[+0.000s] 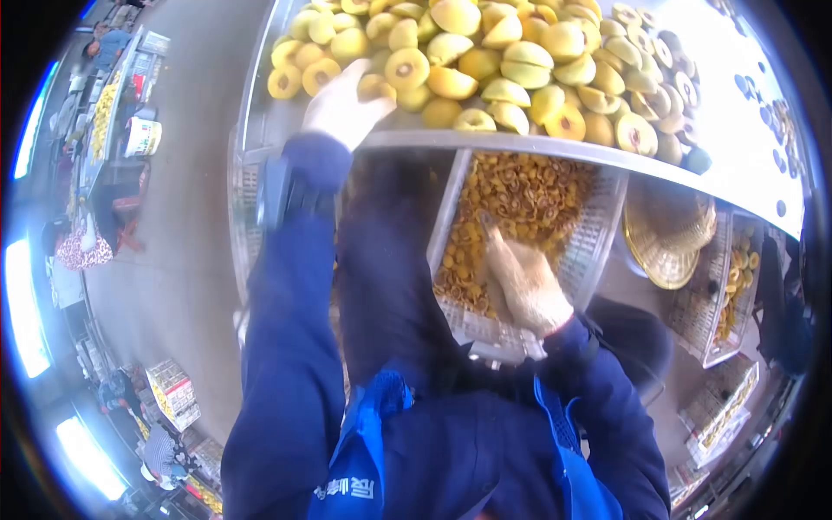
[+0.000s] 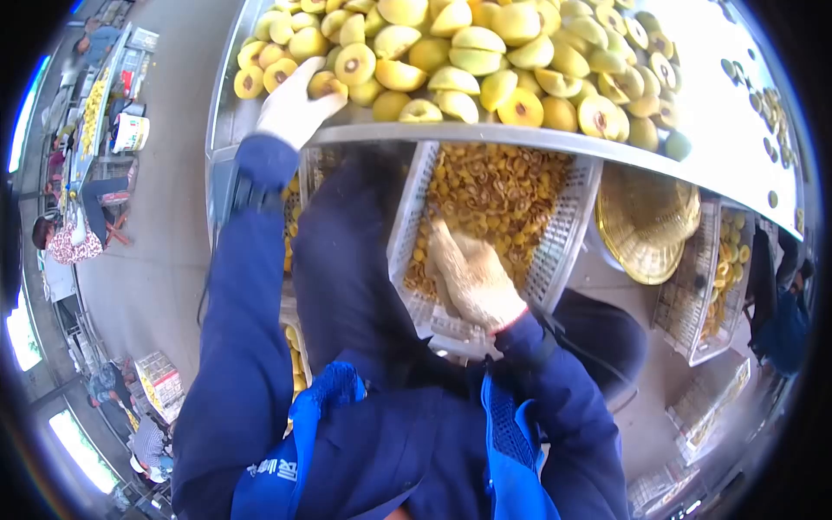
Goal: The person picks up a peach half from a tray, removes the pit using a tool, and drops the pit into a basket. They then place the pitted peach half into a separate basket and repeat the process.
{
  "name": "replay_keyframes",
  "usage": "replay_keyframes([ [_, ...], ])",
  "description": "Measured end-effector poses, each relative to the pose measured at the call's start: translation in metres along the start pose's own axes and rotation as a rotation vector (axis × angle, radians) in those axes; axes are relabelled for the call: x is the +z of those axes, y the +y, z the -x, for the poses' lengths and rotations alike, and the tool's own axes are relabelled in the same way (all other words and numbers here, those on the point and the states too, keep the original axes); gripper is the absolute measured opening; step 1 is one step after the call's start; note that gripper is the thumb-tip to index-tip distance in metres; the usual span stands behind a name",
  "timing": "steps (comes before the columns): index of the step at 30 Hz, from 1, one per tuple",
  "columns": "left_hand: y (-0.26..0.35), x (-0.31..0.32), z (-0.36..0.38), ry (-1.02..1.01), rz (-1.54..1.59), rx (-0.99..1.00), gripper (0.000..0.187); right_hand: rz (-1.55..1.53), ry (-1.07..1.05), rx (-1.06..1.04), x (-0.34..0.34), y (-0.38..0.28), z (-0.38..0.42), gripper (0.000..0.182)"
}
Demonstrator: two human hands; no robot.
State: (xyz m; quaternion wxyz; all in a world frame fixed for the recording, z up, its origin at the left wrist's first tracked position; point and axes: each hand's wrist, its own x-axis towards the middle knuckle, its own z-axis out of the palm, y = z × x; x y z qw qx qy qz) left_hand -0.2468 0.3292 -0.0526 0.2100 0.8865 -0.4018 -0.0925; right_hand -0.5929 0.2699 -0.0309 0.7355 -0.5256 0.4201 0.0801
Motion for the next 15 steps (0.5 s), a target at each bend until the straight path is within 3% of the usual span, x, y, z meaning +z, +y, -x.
replay_keyframes([
  [1, 0.002, 0.006, -0.013, -0.026, -0.123, -0.037, 0.065, 0.011, -0.006, -0.041, 0.000, -0.005, 0.005, 0.058],
  [3, -0.014, 0.016, -0.026, 0.016, 0.027, 0.002, 0.057, 0.065, 0.017, -0.117, -0.004, -0.017, 0.008, 0.052],
  [5, -0.016, 0.011, -0.009, 0.030, 0.650, 0.037, 0.047, 0.074, 0.038, -0.240, -0.006, -0.022, 0.011, 0.047],
  [6, 0.006, 0.002, 0.011, 0.037, 1.072, -0.143, 0.038, 0.030, 0.036, -0.280, -0.006, -0.027, 0.013, 0.037],
  [8, 0.057, -0.009, 0.054, -0.102, 1.615, -0.093, 0.036, -0.080, 0.016, -0.341, -0.002, -0.034, 0.015, 0.024],
  [9, 0.069, -0.009, 0.069, -0.204, 1.651, -0.035, 0.036, -0.099, 0.001, -0.329, -0.003, -0.038, 0.017, 0.023],
  [11, 0.086, 0.000, 0.090, -0.364, 1.848, -0.159, 0.034, -0.137, -0.030, -0.303, -0.005, -0.046, 0.019, 0.022],
  [15, 0.108, 0.012, 0.101, -0.364, 1.543, -0.255, 0.047, -0.065, 0.046, -0.367, -0.001, -0.044, 0.021, 0.025],
])
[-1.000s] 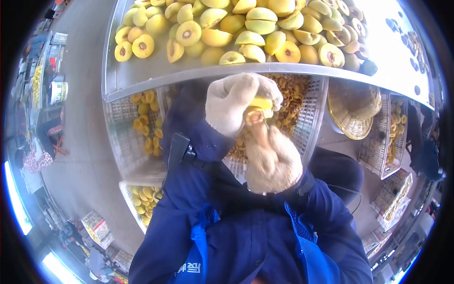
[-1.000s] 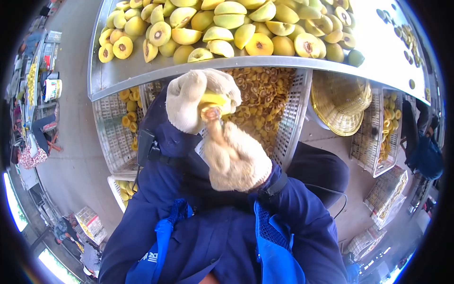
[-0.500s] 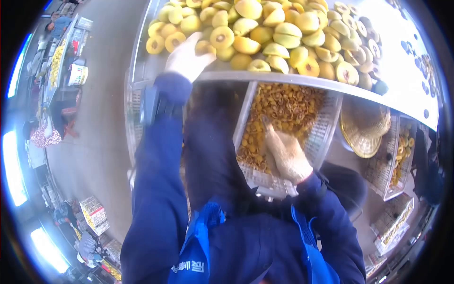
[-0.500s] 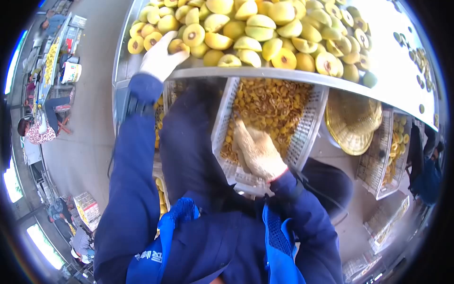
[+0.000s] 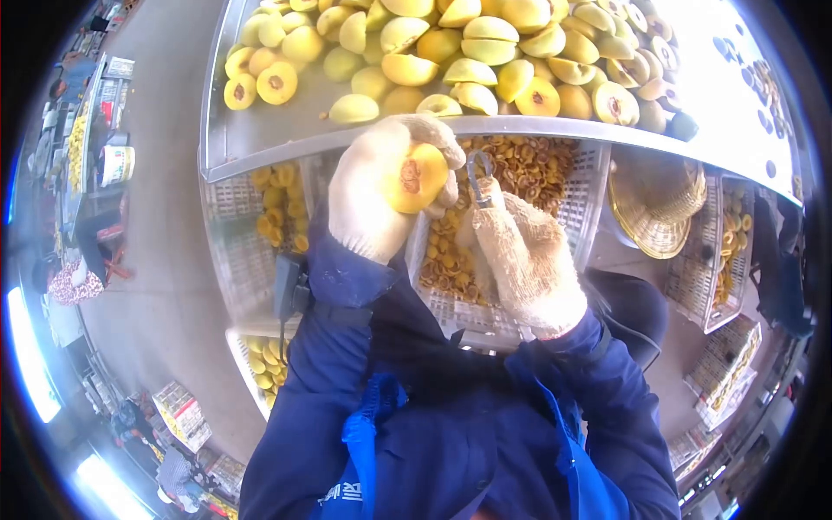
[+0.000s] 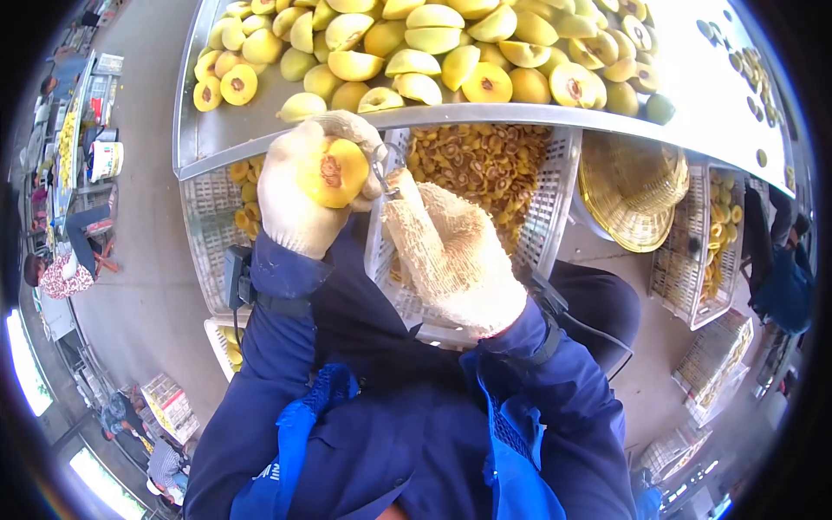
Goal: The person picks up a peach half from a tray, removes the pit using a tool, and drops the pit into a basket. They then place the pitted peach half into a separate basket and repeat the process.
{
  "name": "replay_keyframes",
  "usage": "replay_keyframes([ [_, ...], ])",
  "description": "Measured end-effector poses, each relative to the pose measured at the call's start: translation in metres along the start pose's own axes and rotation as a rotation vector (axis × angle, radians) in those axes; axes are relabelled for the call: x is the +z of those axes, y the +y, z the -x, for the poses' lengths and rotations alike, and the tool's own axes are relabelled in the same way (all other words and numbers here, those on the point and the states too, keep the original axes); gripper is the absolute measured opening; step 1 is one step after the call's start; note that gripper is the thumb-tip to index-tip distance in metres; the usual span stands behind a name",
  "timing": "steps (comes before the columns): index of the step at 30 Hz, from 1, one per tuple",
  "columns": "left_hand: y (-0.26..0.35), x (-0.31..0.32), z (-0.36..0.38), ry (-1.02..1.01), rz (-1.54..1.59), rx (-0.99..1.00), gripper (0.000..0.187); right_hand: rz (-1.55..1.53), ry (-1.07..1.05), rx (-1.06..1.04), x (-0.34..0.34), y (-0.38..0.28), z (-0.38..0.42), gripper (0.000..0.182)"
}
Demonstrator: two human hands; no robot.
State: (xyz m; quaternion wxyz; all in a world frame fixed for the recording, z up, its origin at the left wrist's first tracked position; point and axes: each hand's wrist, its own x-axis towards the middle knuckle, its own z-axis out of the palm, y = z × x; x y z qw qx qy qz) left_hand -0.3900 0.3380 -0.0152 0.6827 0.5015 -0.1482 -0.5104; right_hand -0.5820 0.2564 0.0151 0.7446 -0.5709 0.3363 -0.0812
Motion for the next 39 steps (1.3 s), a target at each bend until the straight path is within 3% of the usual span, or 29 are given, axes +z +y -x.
replay_keyframes([
  [6, -0.021, 0.009, -0.007, 0.042, -0.017, 0.115, 0.050, 0.325, 0.088, -0.110, 0.015, 0.008, -0.006, 0.029],
  [9, -0.029, 0.011, -0.008, 0.022, 0.259, 0.011, 0.053, 0.367, 0.128, -0.189, 0.018, 0.024, -0.014, 0.030],
  [11, -0.032, 0.014, -0.009, 0.068, 0.256, 0.000, 0.054, 0.501, 0.154, -0.403, 0.019, 0.036, -0.021, 0.031],
  [14, -0.041, 0.021, -0.010, 0.157, 0.236, 0.042, 0.052, 0.645, 0.164, -0.566, 0.018, 0.046, -0.023, 0.025],
  [19, -0.039, 0.023, -0.008, 0.173, 0.303, -0.003, 0.047, 0.535, 0.127, -0.336, 0.018, 0.044, -0.025, 0.023],
  [23, -0.045, 0.021, -0.007, 0.207, 0.335, -0.016, 0.046, 0.653, 0.093, -0.464, 0.014, 0.041, -0.028, 0.026],
  [25, -0.047, 0.021, -0.005, 0.210, 0.300, 0.000, 0.047, 0.671, 0.066, -0.455, 0.013, 0.045, -0.027, 0.023],
  [27, -0.050, 0.022, -0.004, 0.210, 0.238, 0.043, 0.047, 0.572, 0.043, -0.309, 0.014, 0.047, -0.025, 0.035],
  [30, -0.054, 0.019, -0.007, 0.123, 0.394, 0.059, 0.046, 0.570, 0.010, -0.552, 0.012, 0.055, -0.026, 0.059],
  [32, -0.052, 0.024, -0.004, 0.150, 0.323, 0.081, 0.046, 0.446, -0.021, -0.414, 0.015, 0.056, -0.022, 0.065],
  [34, -0.052, 0.025, -0.004, 0.160, 0.261, 0.106, 0.045, 0.480, -0.012, -0.430, 0.014, 0.055, -0.022, 0.059],
  [36, -0.053, 0.020, -0.003, 0.155, 0.205, 0.129, 0.044, 0.667, 0.037, -0.596, 0.013, 0.051, -0.024, 0.045],
  [38, -0.048, 0.019, -0.004, 0.138, 0.108, 0.122, 0.044, 0.426, 0.057, -0.216, 0.016, 0.039, -0.024, 0.026],
  [39, -0.044, 0.019, -0.004, 0.128, 0.059, 0.121, 0.043, 0.303, 0.067, -0.029, 0.019, 0.035, -0.025, 0.026],
])
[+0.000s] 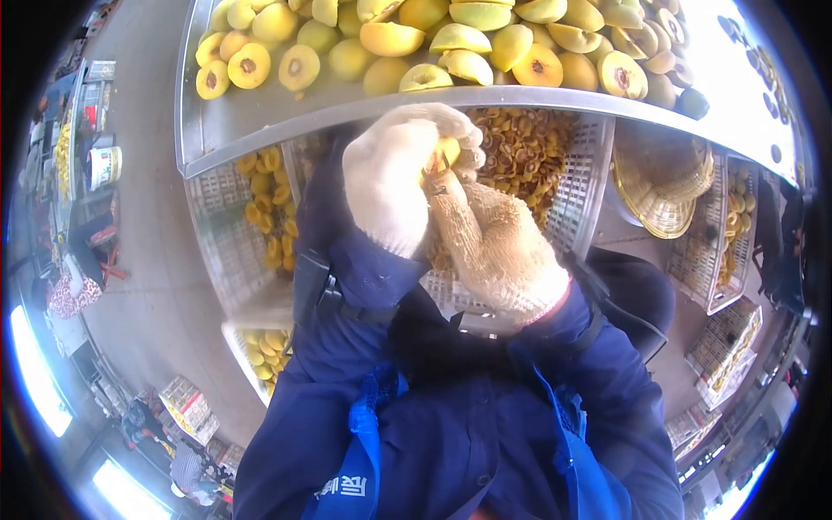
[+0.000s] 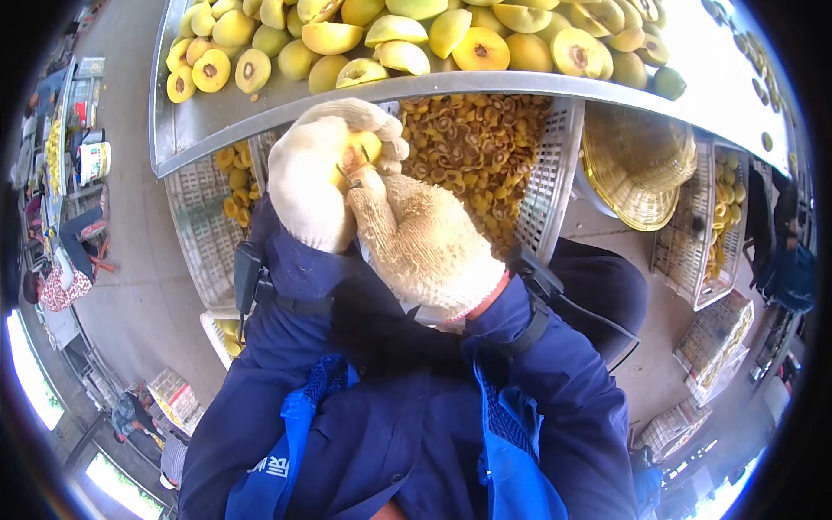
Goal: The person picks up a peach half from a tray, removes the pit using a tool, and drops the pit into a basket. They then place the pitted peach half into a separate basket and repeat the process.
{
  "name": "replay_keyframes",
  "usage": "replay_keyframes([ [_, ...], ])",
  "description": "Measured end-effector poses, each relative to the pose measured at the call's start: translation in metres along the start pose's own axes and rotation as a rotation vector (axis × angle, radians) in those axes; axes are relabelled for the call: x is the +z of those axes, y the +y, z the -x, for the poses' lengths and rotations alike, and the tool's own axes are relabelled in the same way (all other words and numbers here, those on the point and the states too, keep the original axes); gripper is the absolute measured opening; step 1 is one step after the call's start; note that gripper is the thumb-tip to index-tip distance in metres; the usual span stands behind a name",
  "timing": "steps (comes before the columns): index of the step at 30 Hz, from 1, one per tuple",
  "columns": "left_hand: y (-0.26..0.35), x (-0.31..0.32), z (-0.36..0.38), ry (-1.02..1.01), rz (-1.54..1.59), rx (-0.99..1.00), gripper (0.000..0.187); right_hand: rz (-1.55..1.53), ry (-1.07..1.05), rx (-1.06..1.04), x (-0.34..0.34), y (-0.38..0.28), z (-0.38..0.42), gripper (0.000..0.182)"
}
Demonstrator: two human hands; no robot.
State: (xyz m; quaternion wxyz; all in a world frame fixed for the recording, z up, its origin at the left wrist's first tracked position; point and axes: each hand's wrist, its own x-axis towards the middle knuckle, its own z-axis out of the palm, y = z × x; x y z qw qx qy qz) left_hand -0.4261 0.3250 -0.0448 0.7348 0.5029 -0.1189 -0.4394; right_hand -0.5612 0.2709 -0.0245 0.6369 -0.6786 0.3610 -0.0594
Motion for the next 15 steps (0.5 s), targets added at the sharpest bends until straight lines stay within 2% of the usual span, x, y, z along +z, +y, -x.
replay_keyframes([
  [2, 0.006, 0.001, -0.001, -0.046, -0.085, 0.005, 0.043, -0.149, 0.064, -0.060, 0.008, 0.005, 0.002, 0.038],
  [3, 0.007, 0.001, -0.001, -0.067, -0.128, 0.005, 0.043, -0.232, 0.012, 0.007, 0.005, 0.002, 0.003, 0.043],
  [4, 0.008, -0.002, -0.002, -0.099, -0.067, -0.030, 0.039, -0.311, -0.036, 0.078, 0.002, -0.003, 0.003, 0.048],
  [6, 0.010, -0.009, -0.008, -0.154, 0.057, -0.098, 0.032, -0.477, -0.307, 0.411, -0.029, -0.021, 0.005, 0.051],
  [9, 0.023, -0.013, -0.016, -0.353, -0.071, -0.272, 0.034, -0.388, -0.491, 0.385, -0.046, -0.005, -0.001, 0.048],
  [10, 0.026, -0.012, -0.018, -0.414, -0.151, -0.231, 0.034, -0.353, -0.524, 0.413, -0.049, -0.006, -0.002, 0.045],
  [13, 0.019, -0.007, -0.014, -0.475, -0.153, -0.178, 0.040, -1.242, -0.478, 0.381, -0.024, 0.029, 0.015, 0.043],
  [14, 0.019, -0.006, -0.012, -0.404, -0.024, -0.292, 0.040, -1.299, -0.535, 0.378, -0.025, 0.035, 0.021, 0.042],
  [15, 0.014, -0.008, -0.014, -0.389, 0.074, -0.288, 0.040, -1.353, -0.593, 0.377, -0.026, 0.037, 0.026, 0.042],
])
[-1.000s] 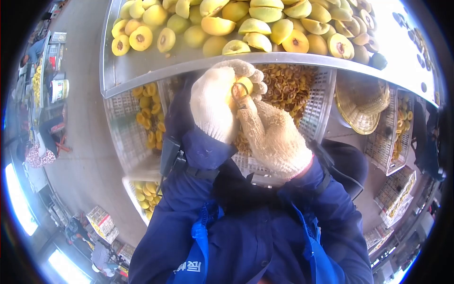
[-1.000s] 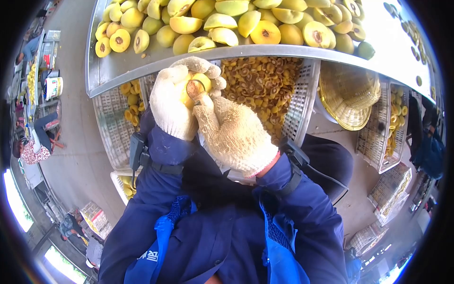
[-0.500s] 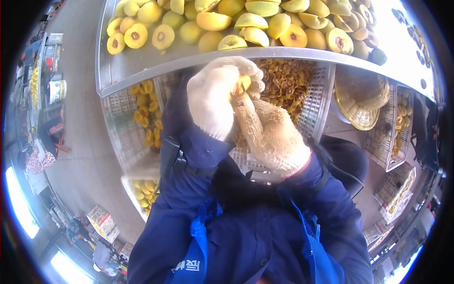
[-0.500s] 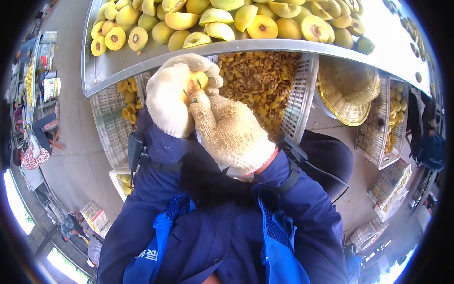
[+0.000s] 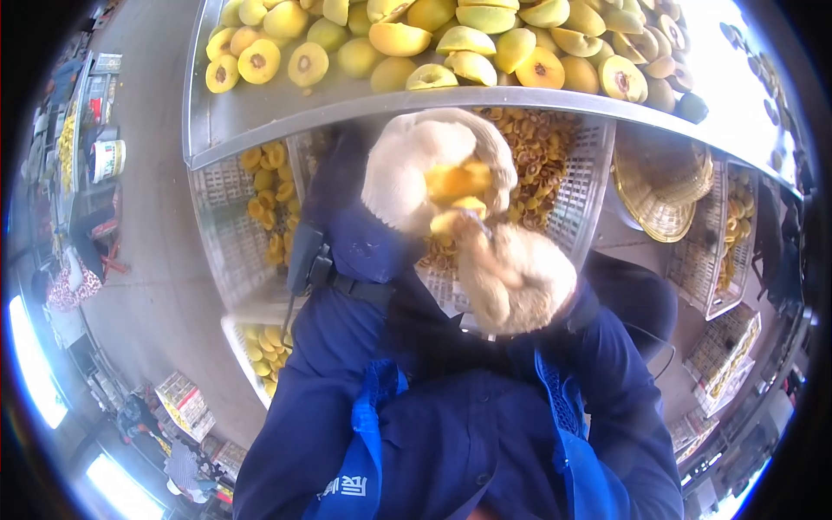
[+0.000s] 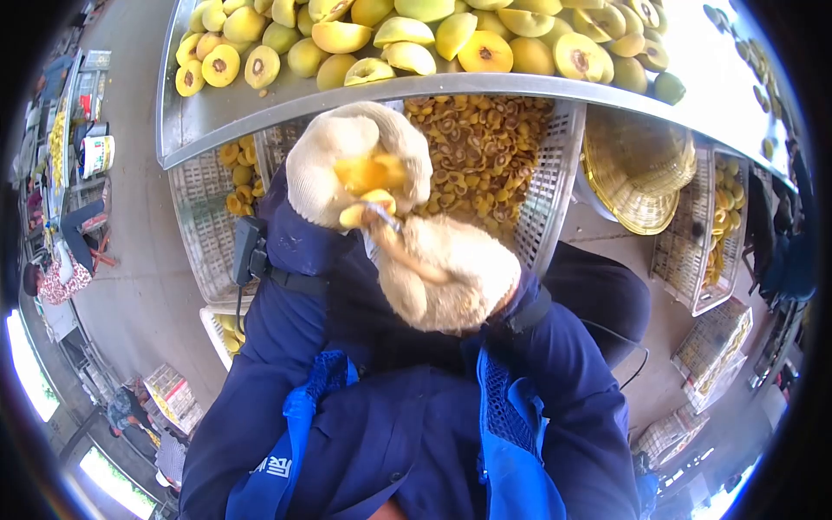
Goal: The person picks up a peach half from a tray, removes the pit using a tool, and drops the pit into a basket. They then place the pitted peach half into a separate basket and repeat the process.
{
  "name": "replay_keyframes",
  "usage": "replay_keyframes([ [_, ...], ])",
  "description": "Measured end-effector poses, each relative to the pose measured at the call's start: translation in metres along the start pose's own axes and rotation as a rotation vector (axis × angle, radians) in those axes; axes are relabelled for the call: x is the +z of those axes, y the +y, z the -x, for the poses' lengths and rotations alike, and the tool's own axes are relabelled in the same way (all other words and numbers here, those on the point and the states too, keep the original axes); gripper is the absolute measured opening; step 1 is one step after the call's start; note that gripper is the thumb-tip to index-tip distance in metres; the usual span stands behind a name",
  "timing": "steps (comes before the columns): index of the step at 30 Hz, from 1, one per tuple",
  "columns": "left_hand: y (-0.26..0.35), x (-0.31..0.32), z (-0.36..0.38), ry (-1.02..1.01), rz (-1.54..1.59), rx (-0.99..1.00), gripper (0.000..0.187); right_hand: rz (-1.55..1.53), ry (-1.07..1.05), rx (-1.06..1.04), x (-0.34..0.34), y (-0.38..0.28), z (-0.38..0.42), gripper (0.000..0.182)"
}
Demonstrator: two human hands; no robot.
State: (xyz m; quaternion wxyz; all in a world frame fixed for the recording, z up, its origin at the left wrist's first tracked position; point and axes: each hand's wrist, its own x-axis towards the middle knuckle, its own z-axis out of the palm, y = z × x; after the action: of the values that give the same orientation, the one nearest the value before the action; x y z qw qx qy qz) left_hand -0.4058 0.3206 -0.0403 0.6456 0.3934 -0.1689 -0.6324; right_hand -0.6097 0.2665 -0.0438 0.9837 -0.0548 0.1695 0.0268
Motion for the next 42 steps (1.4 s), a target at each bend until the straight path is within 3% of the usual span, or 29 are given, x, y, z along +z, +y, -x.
replay_keyframes([
  [1, -0.007, -0.005, -0.003, 0.004, 0.098, 0.021, 0.039, -0.046, -0.056, 0.027, -0.002, 0.003, 0.005, 0.042],
  [2, -0.012, -0.005, -0.004, 0.008, 0.197, 0.040, 0.039, 0.122, 0.000, 0.011, -0.016, 0.002, 0.012, 0.040],
  [3, -0.013, 0.005, 0.001, 0.149, 0.218, 0.093, 0.033, 0.291, 0.058, 0.004, -0.030, 0.001, 0.020, 0.040],
  [4, -0.009, 0.003, 0.008, 0.208, 0.109, 0.119, 0.034, 0.794, 0.153, -0.080, -0.060, 0.006, 0.019, 0.041],
  [5, -0.001, -0.003, 0.022, 0.276, 0.000, 0.136, 0.035, 1.629, 0.330, -0.068, -0.090, 0.011, 0.018, 0.044],
  [6, 0.013, -0.012, 0.036, 0.342, -0.118, 0.168, 0.036, 2.107, 0.528, -0.003, -0.118, 0.016, 0.017, 0.047],
  [8, 0.066, -0.046, 0.082, 0.450, -1.086, 0.258, 0.043, 1.493, 0.908, 0.166, -0.079, 0.011, 0.024, 0.049],
  [9, 0.086, -0.061, 0.087, 0.654, -1.190, 0.194, 0.044, 1.532, 0.848, 0.001, -0.066, 0.002, 0.016, 0.052],
  [11, 0.103, -0.076, 0.071, 0.860, -1.358, 0.173, 0.048, 1.555, 0.742, -0.249, -0.037, 0.007, 0.013, 0.056],
  [12, 0.111, -0.082, 0.044, 0.872, -1.442, 0.281, 0.049, 1.375, 0.814, -0.136, -0.022, 0.004, 0.005, 0.055],
  [14, 0.116, -0.101, -0.014, 0.885, -1.791, 0.137, 0.036, 1.215, 0.764, -0.190, 0.016, -0.001, -0.006, 0.052],
  [15, 0.109, -0.117, -0.029, 0.813, -1.871, 0.113, 0.027, 1.242, 0.671, -0.170, 0.031, -0.006, -0.005, 0.048],
  [16, 0.102, -0.135, -0.047, 0.738, -1.954, 0.102, 0.019, 1.182, 0.714, -0.059, 0.057, -0.012, -0.008, 0.041],
  [17, 0.104, -0.191, -0.047, 0.142, -2.524, 0.655, 0.008, 1.257, 0.584, -0.204, 0.050, -0.013, -0.009, 0.037],
  [18, 0.102, -0.184, -0.044, 0.269, -2.240, 0.691, 0.010, 1.208, 0.524, -0.237, 0.051, -0.015, -0.010, 0.032],
  [20, 0.088, -0.131, -0.016, 0.580, -0.631, 0.409, 0.020, 1.104, 0.401, -0.293, 0.054, -0.021, -0.011, 0.023],
  [22, 0.074, -0.071, 0.006, 0.283, -0.135, 0.412, 0.036, 0.861, 0.364, -0.242, 0.060, -0.021, -0.016, 0.020],
  [24, 0.050, -0.029, 0.010, 0.233, -0.026, 0.352, 0.049, 0.714, 0.334, -0.196, 0.063, -0.018, -0.022, 0.019],
  [26, 0.025, -0.014, 0.006, 0.113, 0.184, 0.359, 0.052, 0.964, 0.324, -0.238, 0.063, -0.015, -0.022, 0.024],
  [27, 0.017, 0.008, 0.002, 0.272, 0.295, 0.334, 0.057, 1.079, 0.303, -0.311, 0.059, -0.012, -0.023, 0.026],
  [30, 0.006, 0.008, -0.002, 0.133, 0.350, 0.304, 0.061, 1.311, 0.339, -0.470, 0.047, -0.006, -0.024, 0.037],
  [31, 0.011, 0.016, -0.001, 0.254, 0.180, 0.294, 0.056, 1.389, 0.345, -0.526, 0.044, -0.006, -0.026, 0.042],
  [34, 0.006, 0.013, -0.005, 0.132, 0.356, 0.376, 0.052, 1.576, 0.346, -0.649, 0.040, -0.004, -0.030, 0.055],
  [35, 0.005, 0.015, -0.004, 0.226, 0.376, 0.356, 0.054, 1.610, 0.344, -0.665, 0.038, -0.004, -0.030, 0.057],
  [38, -0.003, 0.007, -0.004, 0.139, 0.399, 0.397, 0.040, 1.601, 0.345, -0.631, 0.035, -0.002, -0.032, 0.056],
  [42, -0.010, 0.013, -0.008, 0.300, 0.240, 0.335, 0.043, 1.757, 0.360, -0.659, 0.030, -0.001, -0.033, 0.051],
])
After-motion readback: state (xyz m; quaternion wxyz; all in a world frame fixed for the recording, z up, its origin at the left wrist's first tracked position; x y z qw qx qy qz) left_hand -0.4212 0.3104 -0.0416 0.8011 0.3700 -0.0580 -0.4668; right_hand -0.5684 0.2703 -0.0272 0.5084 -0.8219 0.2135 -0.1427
